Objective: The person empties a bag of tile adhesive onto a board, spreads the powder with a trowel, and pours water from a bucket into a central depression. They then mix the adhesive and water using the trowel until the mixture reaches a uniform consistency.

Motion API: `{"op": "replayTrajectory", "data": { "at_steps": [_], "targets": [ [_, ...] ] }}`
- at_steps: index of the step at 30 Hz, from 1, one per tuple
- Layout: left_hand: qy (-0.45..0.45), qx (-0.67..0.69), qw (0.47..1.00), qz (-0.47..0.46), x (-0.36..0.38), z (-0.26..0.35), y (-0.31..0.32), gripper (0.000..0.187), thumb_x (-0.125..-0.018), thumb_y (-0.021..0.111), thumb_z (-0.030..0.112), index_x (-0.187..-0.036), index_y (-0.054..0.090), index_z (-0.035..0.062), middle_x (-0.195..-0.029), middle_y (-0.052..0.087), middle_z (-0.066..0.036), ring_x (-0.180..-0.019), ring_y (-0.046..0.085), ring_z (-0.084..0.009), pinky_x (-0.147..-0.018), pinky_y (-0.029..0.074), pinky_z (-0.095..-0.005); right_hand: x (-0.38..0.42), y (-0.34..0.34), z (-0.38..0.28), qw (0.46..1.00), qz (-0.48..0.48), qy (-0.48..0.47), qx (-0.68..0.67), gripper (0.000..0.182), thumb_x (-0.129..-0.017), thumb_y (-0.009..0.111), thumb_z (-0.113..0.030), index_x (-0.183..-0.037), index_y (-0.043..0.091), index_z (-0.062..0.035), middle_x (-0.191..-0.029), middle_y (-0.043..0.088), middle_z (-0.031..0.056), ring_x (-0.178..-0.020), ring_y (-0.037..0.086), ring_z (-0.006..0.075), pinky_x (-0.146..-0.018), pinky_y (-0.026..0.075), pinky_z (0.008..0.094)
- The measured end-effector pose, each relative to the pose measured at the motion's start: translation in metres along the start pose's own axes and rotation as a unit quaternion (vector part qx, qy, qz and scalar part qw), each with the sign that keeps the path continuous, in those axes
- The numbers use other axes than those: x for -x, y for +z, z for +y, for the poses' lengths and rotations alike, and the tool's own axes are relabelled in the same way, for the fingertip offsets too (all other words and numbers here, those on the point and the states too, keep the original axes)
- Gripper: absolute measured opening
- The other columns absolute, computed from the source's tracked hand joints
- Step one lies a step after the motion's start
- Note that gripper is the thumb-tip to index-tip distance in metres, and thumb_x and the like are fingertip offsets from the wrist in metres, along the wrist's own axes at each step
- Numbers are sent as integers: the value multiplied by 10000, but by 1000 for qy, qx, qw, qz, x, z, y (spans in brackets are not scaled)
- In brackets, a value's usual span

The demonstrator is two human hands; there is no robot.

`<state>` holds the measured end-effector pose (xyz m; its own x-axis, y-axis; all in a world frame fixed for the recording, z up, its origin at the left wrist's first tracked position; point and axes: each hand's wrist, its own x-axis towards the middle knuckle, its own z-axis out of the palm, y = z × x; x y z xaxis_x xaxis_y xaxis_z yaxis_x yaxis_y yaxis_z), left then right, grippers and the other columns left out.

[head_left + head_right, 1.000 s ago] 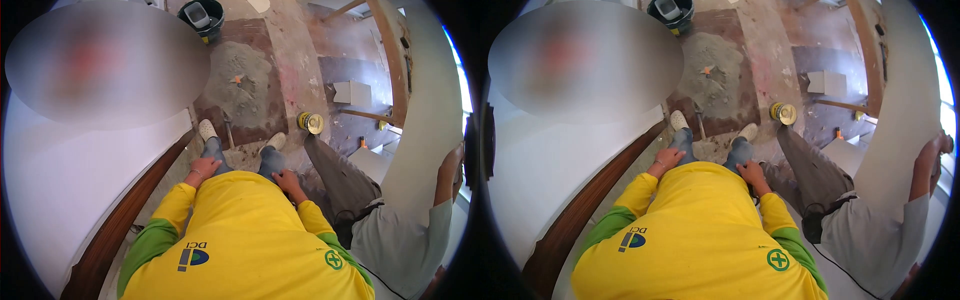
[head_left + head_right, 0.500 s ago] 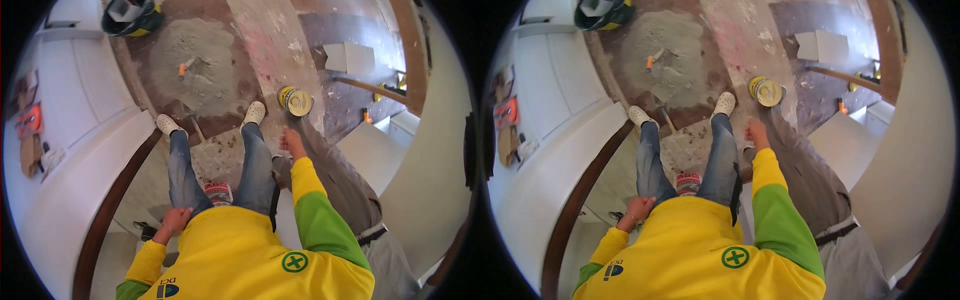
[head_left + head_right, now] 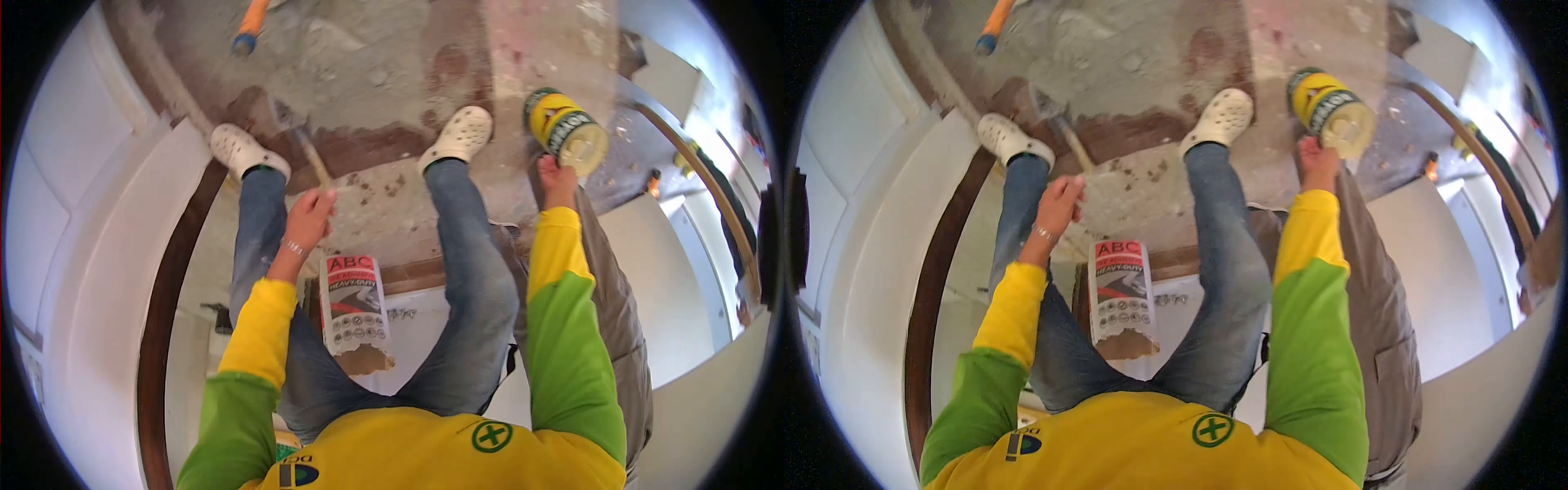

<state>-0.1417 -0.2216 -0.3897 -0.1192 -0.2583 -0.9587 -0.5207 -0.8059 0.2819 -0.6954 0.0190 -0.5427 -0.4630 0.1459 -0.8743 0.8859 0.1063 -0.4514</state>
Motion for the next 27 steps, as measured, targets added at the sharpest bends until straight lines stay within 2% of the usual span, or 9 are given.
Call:
{"op": "replayTrajectory", "data": {
  "at_steps": [1, 5, 9, 12, 14, 16, 18, 22, 27],
  "targets": [
    [2, 29, 1000, 5, -9, -2, -4, 399, -982, 630, 430, -876, 606, 46, -735, 614, -32, -466, 535, -112, -439, 411, -282, 22, 17, -1, 993, 82, -60, 59, 213, -995, 472, -212, -1076, 620, -83, -858, 669, 127, -737, 675, 285, -707, 598, 490],
    [3, 64, 995, 82, -40, -5, -31, 372, -983, 638, 412, -922, 633, 45, -756, 629, -27, -493, 556, -108, -446, 428, -271, 33, 21, -17, 987, 74, -59, 127, 171, -926, 554, -98, -1066, 629, -34, -833, 679, 132, -745, 697, 268, -690, 613, 444],
    [45, 155, 974, 158, -52, 24, -56, 344, -981, 643, 393, -923, 646, 53, -749, 638, -21, -534, 579, -93, -472, 468, -261, 146, 84, -6, 925, 171, -165, 295, 228, -934, 537, -165, -1094, 624, -28, -894, 692, 143, -704, 676, 263, -664, 613, 440],
    [107, 194, 960, 169, -52, 50, -69, 354, -980, 635, 395, -906, 649, 49, -757, 652, -25, -583, 609, -98, -495, 489, -262, 195, 80, 11, 823, 107, -249, 498, 262, -910, 581, -189, -1063, 619, 21, -867, 695, 168, -723, 681, 303, -664, 585, 455],
    [123, 196, 957, 172, -47, 72, -79, 362, -982, 632, 397, -909, 649, 43, -769, 661, -32, -595, 616, -100, -499, 489, -259, 220, 70, 33, 594, 35, -409, 692, 289, -872, 625, -206, -1033, 603, 34, -816, 675, 207, -712, 670, 360, -664, 545, 492],
    [150, 201, 952, 176, -47, 98, -90, 371, -983, 628, 399, -912, 650, 36, -781, 670, -40, -606, 624, -103, -502, 490, -256, 274, 86, 81, 594, 5, -379, 709, 261, -851, 623, -196, -1001, 581, 13, -797, 656, 250, -712, 657, 430, -675, 519, 533],
    [205, 221, 937, 179, -43, 115, -102, 370, -984, 623, 390, -917, 659, 28, -776, 679, -54, -592, 622, -107, -495, 485, -252, 320, 100, 129, 515, -40, -387, 764, 223, -862, 618, -206, -987, 562, -30, -791, 661, 258, -737, 661, 461, -674, 518, 549],
    [215, 228, 934, 168, -44, 138, -136, 321, -986, 629, 407, -905, 599, 99, -682, 606, -3, -521, 586, -122, -493, 522, -279, 342, 79, 220, 468, -175, -261, 826, 257, -874, 601, -219, -1068, 533, -66, -778, 668, 255, -752, 675, 460, -680, 531, 565],
    [248, 242, 921, 180, -24, 170, -164, 289, -1007, 605, 385, -907, 601, 114, -710, 603, 3, -541, 580, -111, -466, 487, -267, 340, 54, 319, 341, -299, -252, 855, 229, -871, 614, -227, -1022, 550, -68, -790, 701, 216, -725, 690, 437, -675, 540, 551]
  ]
}}
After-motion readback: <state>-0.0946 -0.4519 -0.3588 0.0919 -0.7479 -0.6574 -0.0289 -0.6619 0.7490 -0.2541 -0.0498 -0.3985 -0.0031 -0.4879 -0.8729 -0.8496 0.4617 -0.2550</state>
